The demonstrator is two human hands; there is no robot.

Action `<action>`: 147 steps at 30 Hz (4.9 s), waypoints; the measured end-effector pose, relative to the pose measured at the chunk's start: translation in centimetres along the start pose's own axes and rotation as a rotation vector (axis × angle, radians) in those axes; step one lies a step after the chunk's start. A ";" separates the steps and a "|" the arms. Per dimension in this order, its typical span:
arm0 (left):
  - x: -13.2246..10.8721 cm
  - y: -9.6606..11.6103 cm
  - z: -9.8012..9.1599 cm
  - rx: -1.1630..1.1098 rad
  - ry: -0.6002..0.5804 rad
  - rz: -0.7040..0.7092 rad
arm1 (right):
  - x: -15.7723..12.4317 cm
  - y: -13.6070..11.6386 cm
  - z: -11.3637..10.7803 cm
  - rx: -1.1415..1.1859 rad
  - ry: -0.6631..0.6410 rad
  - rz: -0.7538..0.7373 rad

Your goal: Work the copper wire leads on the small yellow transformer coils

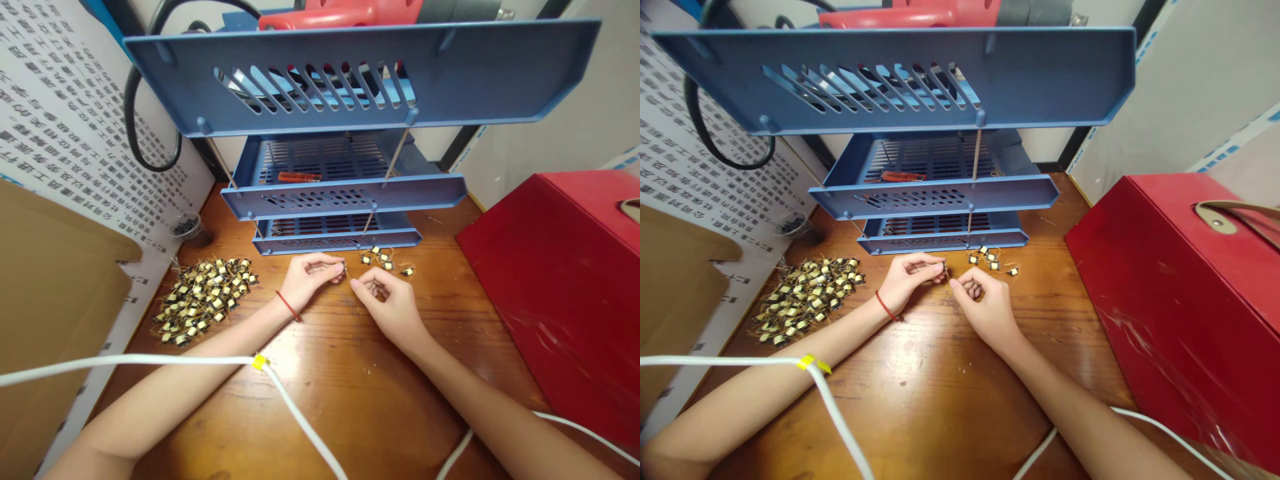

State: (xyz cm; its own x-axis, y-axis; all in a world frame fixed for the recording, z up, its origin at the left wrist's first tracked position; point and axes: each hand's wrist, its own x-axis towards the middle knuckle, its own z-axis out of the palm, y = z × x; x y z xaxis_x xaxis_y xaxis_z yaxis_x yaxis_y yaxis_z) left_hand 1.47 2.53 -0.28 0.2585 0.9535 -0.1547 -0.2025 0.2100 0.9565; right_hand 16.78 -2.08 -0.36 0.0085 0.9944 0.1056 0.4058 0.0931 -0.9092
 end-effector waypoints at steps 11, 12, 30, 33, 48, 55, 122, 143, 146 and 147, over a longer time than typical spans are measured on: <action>-0.1 -0.1 0.0 0.026 0.008 0.010 | -0.1 0.2 0.1 0.101 -0.013 -0.007; -0.1 -0.1 0.0 0.026 -0.001 0.012 | -0.1 0.2 0.1 0.094 -0.026 -0.012; 0.0 -0.5 -0.5 -0.005 -0.065 0.035 | 0.1 0.6 0.5 -0.012 -0.064 -0.020; -0.1 -0.4 -0.4 -0.007 -0.062 0.033 | 0.1 0.2 0.6 -0.045 -0.087 -0.046; 0.0 -0.5 -0.4 0.001 -0.041 0.046 | -0.2 0.3 0.3 -0.005 0.018 -0.112; -0.1 -0.3 -0.3 0.002 -0.040 0.032 | -0.8 -0.6 0.4 -0.152 -0.099 -0.283; -0.4 0.0 0.0 0.017 -0.061 -0.025 | -0.7 -0.5 1.2 -0.141 -0.016 -0.115; -0.3 0.0 -0.1 0.042 -0.087 -0.013 | -0.1 0.2 0.8 0.098 -0.065 0.030; -0.4 0.0 -0.1 0.039 -0.092 -0.021 | -0.1 0.1 0.8 0.123 -0.084 0.043; -0.4 0.0 -0.1 0.037 -0.093 -0.022 | -0.1 0.1 0.7 0.129 -0.091 0.047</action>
State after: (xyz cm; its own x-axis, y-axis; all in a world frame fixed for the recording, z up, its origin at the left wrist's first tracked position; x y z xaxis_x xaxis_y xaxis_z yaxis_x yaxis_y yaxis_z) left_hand 1.28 2.21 -0.27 0.3498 0.9242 -0.1533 -0.1616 0.2207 0.9619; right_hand 16.15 -2.09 -0.77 -0.0610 0.9977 0.0300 0.2863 0.0463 -0.9570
